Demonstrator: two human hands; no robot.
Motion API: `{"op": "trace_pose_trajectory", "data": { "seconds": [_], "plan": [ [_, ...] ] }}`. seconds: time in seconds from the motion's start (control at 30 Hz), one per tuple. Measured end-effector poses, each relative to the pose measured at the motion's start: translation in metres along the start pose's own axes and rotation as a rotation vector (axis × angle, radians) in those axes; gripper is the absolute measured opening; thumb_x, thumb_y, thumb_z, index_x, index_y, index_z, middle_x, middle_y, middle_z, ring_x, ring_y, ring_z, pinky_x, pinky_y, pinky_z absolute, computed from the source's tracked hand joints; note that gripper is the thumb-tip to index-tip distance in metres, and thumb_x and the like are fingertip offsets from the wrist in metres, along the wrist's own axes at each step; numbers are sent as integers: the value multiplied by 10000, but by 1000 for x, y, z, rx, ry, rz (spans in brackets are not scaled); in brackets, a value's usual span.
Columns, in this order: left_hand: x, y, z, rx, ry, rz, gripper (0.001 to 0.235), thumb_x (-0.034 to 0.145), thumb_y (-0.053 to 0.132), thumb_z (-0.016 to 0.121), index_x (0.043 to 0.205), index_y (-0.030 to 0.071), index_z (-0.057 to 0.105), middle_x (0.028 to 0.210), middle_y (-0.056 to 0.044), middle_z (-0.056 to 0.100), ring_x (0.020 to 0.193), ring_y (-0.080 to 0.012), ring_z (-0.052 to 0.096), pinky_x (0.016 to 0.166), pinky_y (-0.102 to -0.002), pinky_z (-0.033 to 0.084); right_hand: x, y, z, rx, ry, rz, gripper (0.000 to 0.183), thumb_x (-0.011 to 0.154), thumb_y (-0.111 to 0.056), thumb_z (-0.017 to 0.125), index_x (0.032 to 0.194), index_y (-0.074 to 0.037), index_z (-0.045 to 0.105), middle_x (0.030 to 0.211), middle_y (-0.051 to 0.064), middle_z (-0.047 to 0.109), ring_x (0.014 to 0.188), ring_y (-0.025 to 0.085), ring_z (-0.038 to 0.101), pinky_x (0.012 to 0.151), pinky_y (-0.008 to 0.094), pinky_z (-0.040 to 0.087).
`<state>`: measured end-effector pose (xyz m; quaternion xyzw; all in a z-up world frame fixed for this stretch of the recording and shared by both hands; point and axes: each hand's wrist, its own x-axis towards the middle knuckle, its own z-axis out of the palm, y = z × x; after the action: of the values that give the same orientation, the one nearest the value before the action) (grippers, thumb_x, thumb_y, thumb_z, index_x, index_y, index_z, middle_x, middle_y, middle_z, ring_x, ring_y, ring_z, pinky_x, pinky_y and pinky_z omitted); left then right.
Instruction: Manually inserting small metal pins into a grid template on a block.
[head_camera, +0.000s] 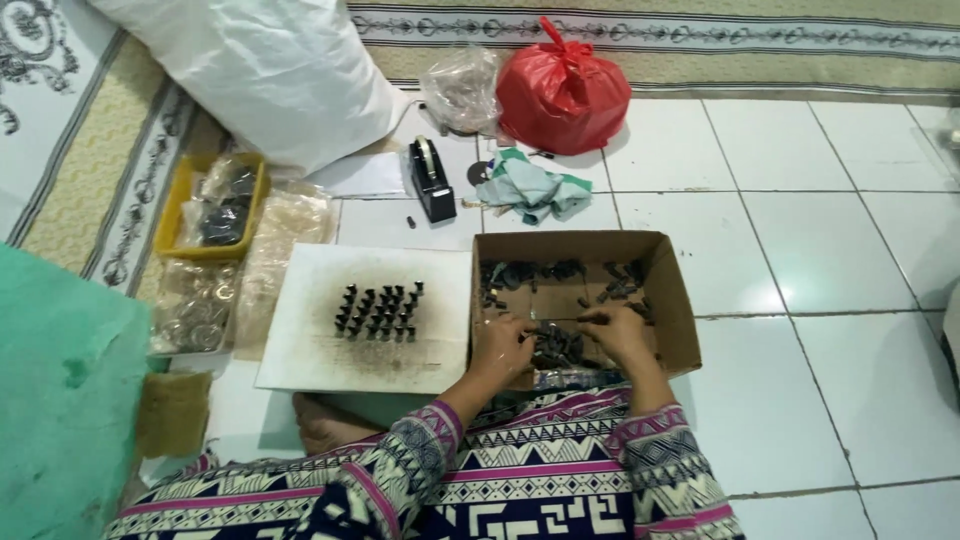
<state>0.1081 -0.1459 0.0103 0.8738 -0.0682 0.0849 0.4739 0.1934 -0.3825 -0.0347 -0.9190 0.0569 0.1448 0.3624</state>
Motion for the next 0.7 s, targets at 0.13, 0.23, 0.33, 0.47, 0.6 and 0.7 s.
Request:
{"op": "trace_pose_trajectory", "data": {
  "seconds": [0.13, 0.23, 0.33, 0.47, 0.6, 0.7],
  "plan": [
    [28, -54, 66, 99, -111, -111, 212, 862, 94, 668, 1032, 36, 782, 890, -155, 736, 833, -322, 746, 699, -351, 624, 26, 0, 23, -87, -36, -17, 258, 830, -242, 791, 1066, -145, 830, 967, 154, 798, 938, 322, 761, 839, 441, 606],
    [42, -73, 92, 235, -185, -234, 213, 844, 142, 635, 978, 70, 785, 893, -192, 742, 886, -402, 737, 733, -479, 633, 50, 11, 51, -219, -57, 3, 205, 833, -234, 764, 1019, -193, 840, 948, 113, 801, 959, 312, 757, 806, 394, 606],
    [46, -63, 96, 306, -118, -372, 145, 819, 109, 638, 846, 55, 769, 752, -167, 717, 780, -339, 738, 683, -418, 629, 62, 13, 67, -343, -100, 4, 259, 885, -210, 710, 1040, -18, 789, 967, 209, 772, 970, 347, 749, 810, 442, 627],
    [45, -57, 94, 315, -149, -380, 177, 823, 189, 716, 915, 53, 781, 871, -158, 678, 955, -354, 679, 780, -474, 624, 61, 0, 66, -434, -182, -57, 232, 860, -107, 686, 1012, 52, 759, 958, 247, 757, 1000, 395, 736, 806, 471, 624],
    [40, -57, 89, 237, -142, -433, 240, 838, 175, 695, 1028, 47, 767, 937, -146, 661, 1044, -332, 642, 819, -464, 622, 31, -47, 47, -421, -163, -84, 207, 830, -68, 686, 971, 63, 761, 908, 255, 753, 944, 407, 744, 775, 465, 631],
    [36, -51, 84, 261, -153, -377, 244, 816, 173, 718, 1023, 51, 762, 952, -132, 639, 1066, -330, 620, 832, -476, 613, 43, -30, 55, -313, -183, -47, 247, 847, -55, 676, 1045, 66, 760, 988, 262, 752, 996, 414, 727, 809, 479, 623]
  ]
}}
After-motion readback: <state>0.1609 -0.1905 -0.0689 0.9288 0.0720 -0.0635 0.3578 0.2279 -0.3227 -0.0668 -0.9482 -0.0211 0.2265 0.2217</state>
